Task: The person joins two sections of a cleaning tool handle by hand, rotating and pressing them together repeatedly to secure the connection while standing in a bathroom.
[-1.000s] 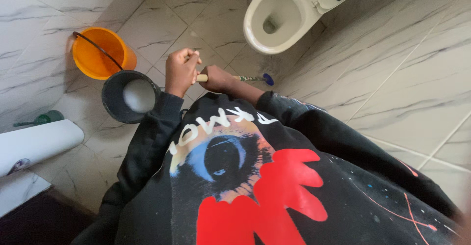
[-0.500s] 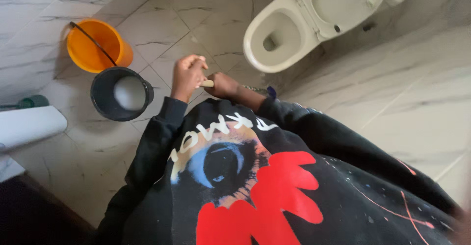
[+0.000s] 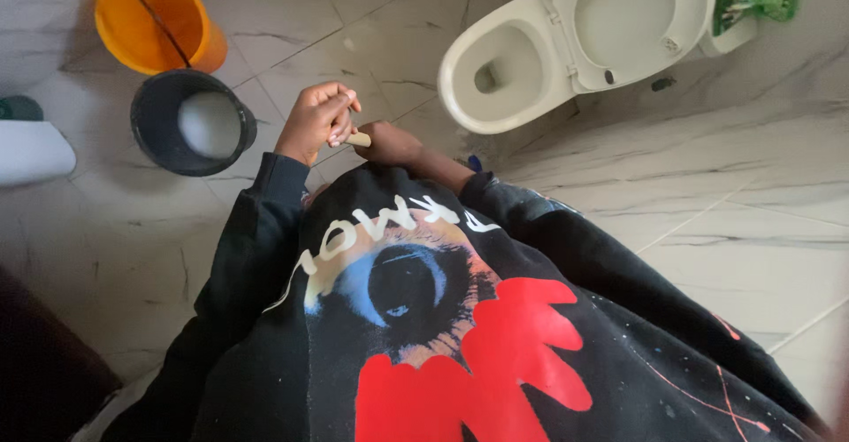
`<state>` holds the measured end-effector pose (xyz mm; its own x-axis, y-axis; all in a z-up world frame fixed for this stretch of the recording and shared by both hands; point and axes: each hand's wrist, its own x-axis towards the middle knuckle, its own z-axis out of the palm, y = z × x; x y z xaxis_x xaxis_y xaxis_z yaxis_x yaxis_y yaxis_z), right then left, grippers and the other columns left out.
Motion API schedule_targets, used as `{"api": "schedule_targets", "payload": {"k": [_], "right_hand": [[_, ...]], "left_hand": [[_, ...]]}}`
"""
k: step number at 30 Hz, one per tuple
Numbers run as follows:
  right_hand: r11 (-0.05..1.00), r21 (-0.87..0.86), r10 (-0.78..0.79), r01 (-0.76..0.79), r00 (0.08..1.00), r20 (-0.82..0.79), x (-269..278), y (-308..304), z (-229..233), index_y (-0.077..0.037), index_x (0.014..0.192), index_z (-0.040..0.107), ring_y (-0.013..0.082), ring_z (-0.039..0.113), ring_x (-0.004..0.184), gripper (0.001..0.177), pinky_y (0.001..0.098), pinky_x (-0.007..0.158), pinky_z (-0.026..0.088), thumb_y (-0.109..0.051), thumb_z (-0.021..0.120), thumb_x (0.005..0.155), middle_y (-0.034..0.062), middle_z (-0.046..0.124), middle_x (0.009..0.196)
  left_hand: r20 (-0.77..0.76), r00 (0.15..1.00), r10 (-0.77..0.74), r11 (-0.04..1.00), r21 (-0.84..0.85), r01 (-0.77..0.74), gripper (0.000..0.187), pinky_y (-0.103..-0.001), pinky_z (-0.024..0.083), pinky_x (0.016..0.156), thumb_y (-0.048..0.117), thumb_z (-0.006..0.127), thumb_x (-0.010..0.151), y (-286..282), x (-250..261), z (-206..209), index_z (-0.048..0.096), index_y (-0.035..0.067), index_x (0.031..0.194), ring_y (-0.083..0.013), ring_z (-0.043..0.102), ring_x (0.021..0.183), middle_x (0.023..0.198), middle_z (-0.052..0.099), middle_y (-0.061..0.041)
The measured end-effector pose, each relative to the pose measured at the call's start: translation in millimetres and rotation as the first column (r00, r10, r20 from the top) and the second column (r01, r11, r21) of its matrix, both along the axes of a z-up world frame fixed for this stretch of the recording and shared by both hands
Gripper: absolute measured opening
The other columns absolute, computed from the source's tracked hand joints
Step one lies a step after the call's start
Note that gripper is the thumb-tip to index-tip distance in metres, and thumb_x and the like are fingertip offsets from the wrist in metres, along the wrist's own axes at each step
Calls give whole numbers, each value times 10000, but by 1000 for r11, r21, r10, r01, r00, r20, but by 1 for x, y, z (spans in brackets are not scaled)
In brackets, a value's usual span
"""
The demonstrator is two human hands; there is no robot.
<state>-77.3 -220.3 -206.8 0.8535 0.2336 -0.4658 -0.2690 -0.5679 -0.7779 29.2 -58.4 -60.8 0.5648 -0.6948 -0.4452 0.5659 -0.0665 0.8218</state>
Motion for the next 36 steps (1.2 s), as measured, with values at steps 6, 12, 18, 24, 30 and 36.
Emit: {"api": "schedule_targets", "payload": {"k": [6, 12, 18, 24, 30, 36], "right_hand": [[968, -37, 245, -248, 967, -70, -12, 1, -63, -70, 972, 739, 285, 735, 773, 239, 430, 731, 572, -249, 755, 813, 142, 760, 860], [990, -78, 70, -117, 891, -449, -22, 23, -88, -78, 974, 765, 266, 679, 589, 261, 454, 620, 560, -284, 800, 818, 167, 758, 832], [890, -418, -44, -184, 877, -479, -20, 64, -94, -99, 971, 801, 273, 799, 759, 219, 448, 684, 610, -215, 753, 792, 131, 784, 851], [870, -471, 26, -147, 967, -254, -30, 104, -89, -44, 953, 762, 434, 704, 917, 269, 500, 786, 560, -253, 796, 787, 245, 726, 957], [857, -425, -215, 291, 952, 219, -49, 148, -77, -28, 803, 719, 446, 687, 806, 192, 516, 697, 551, -192, 752, 707, 220, 720, 829], [869, -303, -358, 392, 919, 163, -48, 167, -25, 29, 784, 678, 458, 670, 787, 407, 497, 684, 526, -286, 893, 642, 276, 668, 814]], "left_hand": [[-33, 999, 39, 978, -205, -45, 364, -303, 567, 767, 358, 523, 1039, 45, -9, -2, 619, 18, 1125, -97, 541, 563, 637, 546, 17], [36, 956, -292, 948, -119, 294, 294, -226, 428, 622, 252, 600, 1050, 69, -12, -26, 691, -27, 1065, -58, 516, 630, 716, 590, 17], [131, 930, -344, 933, 164, 321, 252, -230, 352, 512, 215, 604, 1036, 103, -8, -43, 676, 34, 875, -41, 471, 564, 651, 565, 35], [204, 923, -326, 941, -25, 338, 273, -227, 412, 589, 173, 688, 1015, 151, -11, -52, 641, -6, 814, -33, 508, 630, 697, 607, 30], [312, 773, -552, 834, 209, 511, 321, -246, 466, 594, 308, 692, 949, 179, 11, 5, 716, 10, 832, -48, 548, 594, 641, 641, 14], [348, 699, -625, 776, 179, 605, 386, -290, 436, 595, 302, 710, 956, 193, 12, 60, 647, -40, 789, -81, 471, 620, 629, 563, -65]]}}
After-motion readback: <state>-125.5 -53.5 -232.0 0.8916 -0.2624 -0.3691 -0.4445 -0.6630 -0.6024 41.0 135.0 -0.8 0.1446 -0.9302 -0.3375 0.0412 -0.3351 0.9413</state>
